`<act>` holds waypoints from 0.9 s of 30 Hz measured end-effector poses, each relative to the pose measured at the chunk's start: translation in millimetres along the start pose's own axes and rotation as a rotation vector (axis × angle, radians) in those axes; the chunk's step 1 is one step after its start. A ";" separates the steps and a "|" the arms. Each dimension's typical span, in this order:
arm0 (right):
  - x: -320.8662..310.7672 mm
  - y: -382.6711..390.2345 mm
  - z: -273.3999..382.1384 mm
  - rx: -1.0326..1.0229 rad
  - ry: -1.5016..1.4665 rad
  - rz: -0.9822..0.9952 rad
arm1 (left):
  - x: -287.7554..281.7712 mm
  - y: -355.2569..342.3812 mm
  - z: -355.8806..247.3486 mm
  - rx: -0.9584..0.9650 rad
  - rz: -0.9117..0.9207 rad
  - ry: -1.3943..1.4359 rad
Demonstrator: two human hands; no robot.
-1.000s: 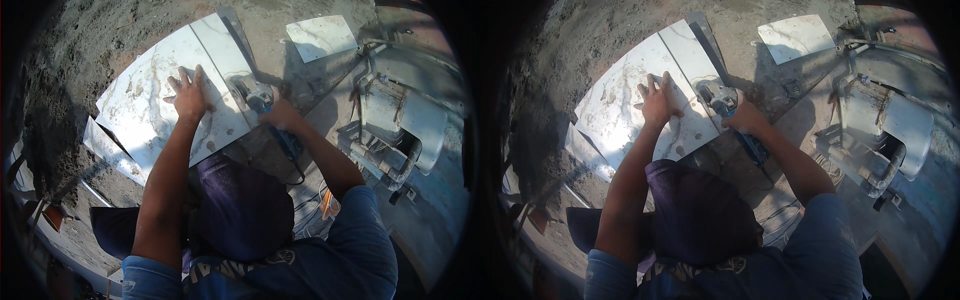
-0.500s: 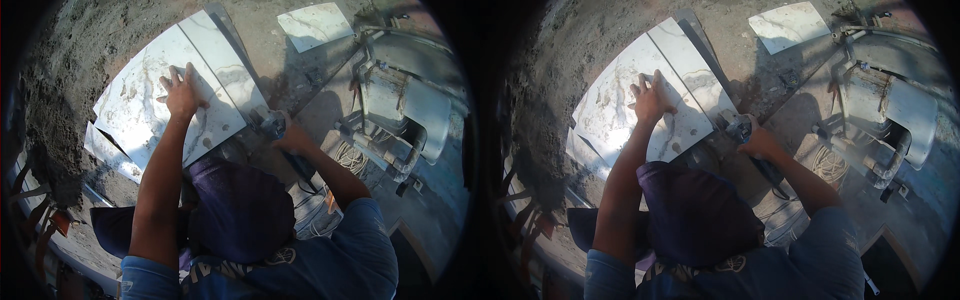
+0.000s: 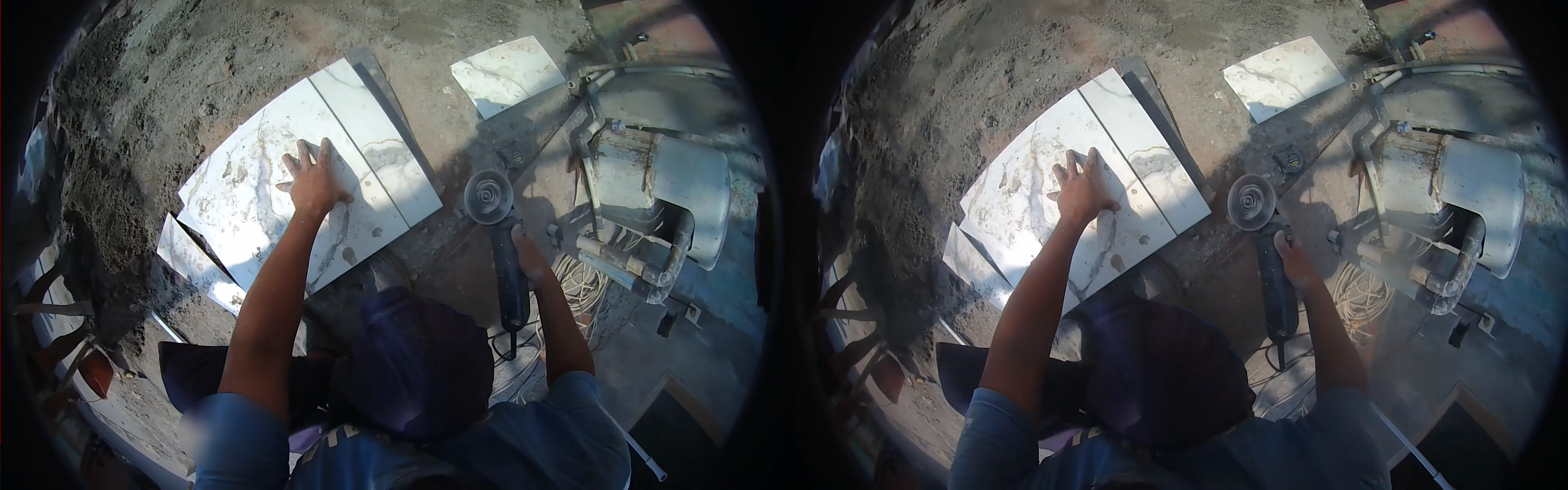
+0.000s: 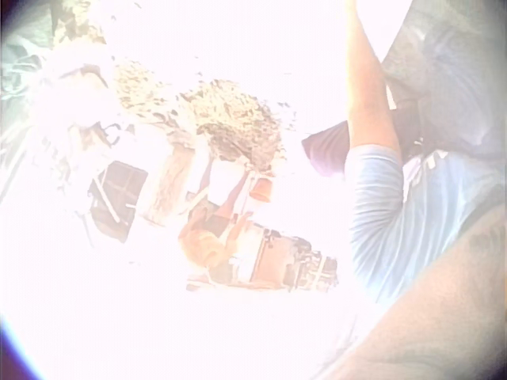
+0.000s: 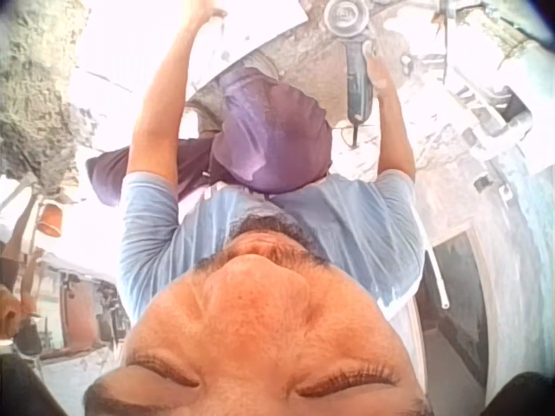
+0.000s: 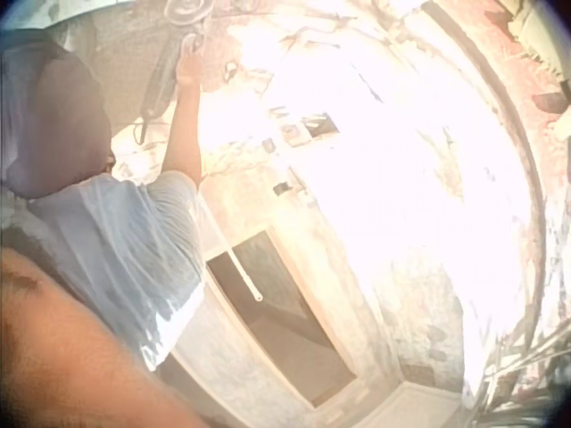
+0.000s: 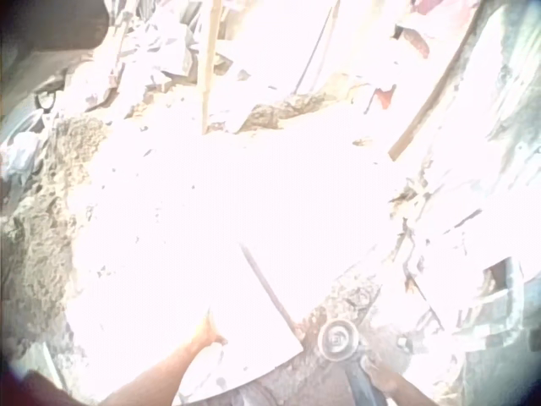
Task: The person uses an angle grinder to cut a white marble-patterned tile into smaller pieces. They hold the tile steady with one hand while guiding the grinder along a straight line, then separate the cut sections.
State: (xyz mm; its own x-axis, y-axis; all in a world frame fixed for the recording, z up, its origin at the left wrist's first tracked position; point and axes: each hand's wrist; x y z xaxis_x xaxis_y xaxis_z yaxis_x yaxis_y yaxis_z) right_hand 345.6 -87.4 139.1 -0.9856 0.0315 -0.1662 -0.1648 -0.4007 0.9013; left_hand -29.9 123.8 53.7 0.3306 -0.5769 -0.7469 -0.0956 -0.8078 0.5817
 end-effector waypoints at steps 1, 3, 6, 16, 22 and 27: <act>-3.7 -10.1 -8.3 -0.084 -0.265 0.182 | 2.4 4.0 2.2 0.010 -0.020 0.008; 2.9 -20.1 -17.7 -0.207 -0.654 0.442 | 19.9 13.2 21.1 0.070 -0.081 0.049; 32.8 -19.2 -11.5 -0.327 -0.813 0.365 | 63.4 40.0 27.4 0.243 -0.153 0.083; 42.9 -9.4 -12.4 -0.391 -0.819 0.749 | 80.9 81.0 -1.7 0.783 0.086 -0.283; 36.5 0.5 25.9 -0.451 -0.807 0.588 | 94.3 75.2 -0.1 0.777 0.062 -0.444; -19.2 -59.5 2.3 -0.412 -0.695 0.641 | 105.9 75.4 15.0 0.761 0.016 -0.403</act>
State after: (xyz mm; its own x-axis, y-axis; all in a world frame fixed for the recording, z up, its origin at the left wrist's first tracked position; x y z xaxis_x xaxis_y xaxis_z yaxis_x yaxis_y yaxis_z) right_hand 374.2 -62.1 89.6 -0.7097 0.1713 0.6834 0.2966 -0.8072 0.5104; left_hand -16.1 -0.1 13.7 -0.0210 -0.4717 -0.8815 -0.7486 -0.5770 0.3266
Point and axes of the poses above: each hand's wrist, its own y-axis away from the middle knuckle, its own x-axis out of the palm, z = x × y, and after that the axes turned 9 degrees about y, right-handed
